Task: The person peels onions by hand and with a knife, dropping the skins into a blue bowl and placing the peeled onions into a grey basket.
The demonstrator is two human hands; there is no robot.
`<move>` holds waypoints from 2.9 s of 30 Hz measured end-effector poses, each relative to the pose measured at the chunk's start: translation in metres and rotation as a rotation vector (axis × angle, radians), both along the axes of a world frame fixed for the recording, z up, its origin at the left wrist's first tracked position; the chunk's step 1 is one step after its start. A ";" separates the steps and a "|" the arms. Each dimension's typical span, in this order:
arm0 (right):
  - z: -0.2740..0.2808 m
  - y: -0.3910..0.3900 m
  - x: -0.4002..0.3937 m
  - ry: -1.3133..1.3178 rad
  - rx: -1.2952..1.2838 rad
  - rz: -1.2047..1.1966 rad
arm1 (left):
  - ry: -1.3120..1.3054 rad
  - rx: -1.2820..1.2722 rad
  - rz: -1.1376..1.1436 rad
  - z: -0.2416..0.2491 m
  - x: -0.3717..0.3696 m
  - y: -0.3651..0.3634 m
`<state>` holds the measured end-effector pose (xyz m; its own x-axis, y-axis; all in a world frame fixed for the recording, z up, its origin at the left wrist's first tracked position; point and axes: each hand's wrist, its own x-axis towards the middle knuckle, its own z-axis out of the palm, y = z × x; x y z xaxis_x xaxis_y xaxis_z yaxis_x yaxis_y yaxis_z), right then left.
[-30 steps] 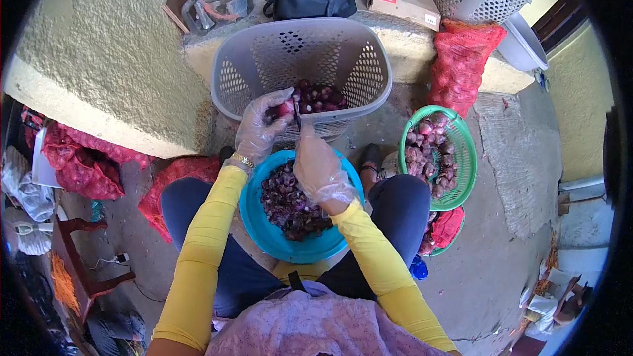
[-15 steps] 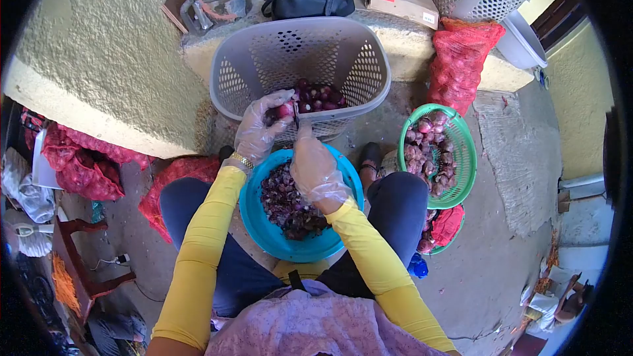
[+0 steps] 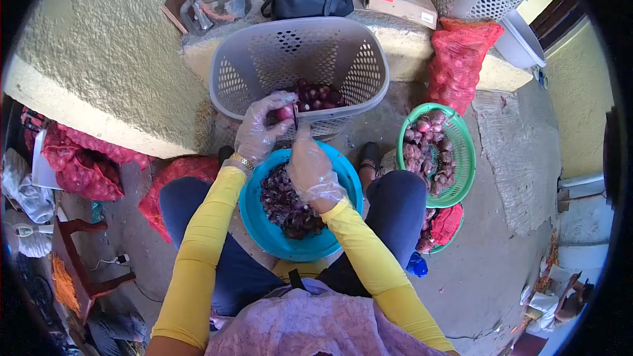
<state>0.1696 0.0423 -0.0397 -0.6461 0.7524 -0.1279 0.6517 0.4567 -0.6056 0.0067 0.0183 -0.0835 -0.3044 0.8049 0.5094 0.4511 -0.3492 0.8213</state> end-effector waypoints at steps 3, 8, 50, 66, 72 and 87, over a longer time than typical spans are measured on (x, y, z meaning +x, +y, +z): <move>0.008 -0.004 0.006 0.008 -0.076 0.007 | -0.011 -0.045 0.038 0.001 0.001 -0.002; -0.022 -0.005 0.002 0.101 0.039 -0.007 | -0.006 -0.024 0.048 0.000 0.001 -0.002; -0.003 -0.009 0.025 0.294 -0.014 0.010 | -0.160 -0.237 -0.085 0.016 -0.015 -0.011; -0.005 -0.001 0.022 0.241 -0.052 0.011 | -0.156 -0.196 -0.211 0.014 -0.012 -0.008; -0.007 -0.003 0.022 0.327 0.105 -0.042 | 0.092 -0.109 -0.099 0.030 -0.005 -0.007; -0.015 -0.009 0.012 0.254 0.141 0.035 | -0.173 -0.158 -0.131 0.014 -0.010 -0.009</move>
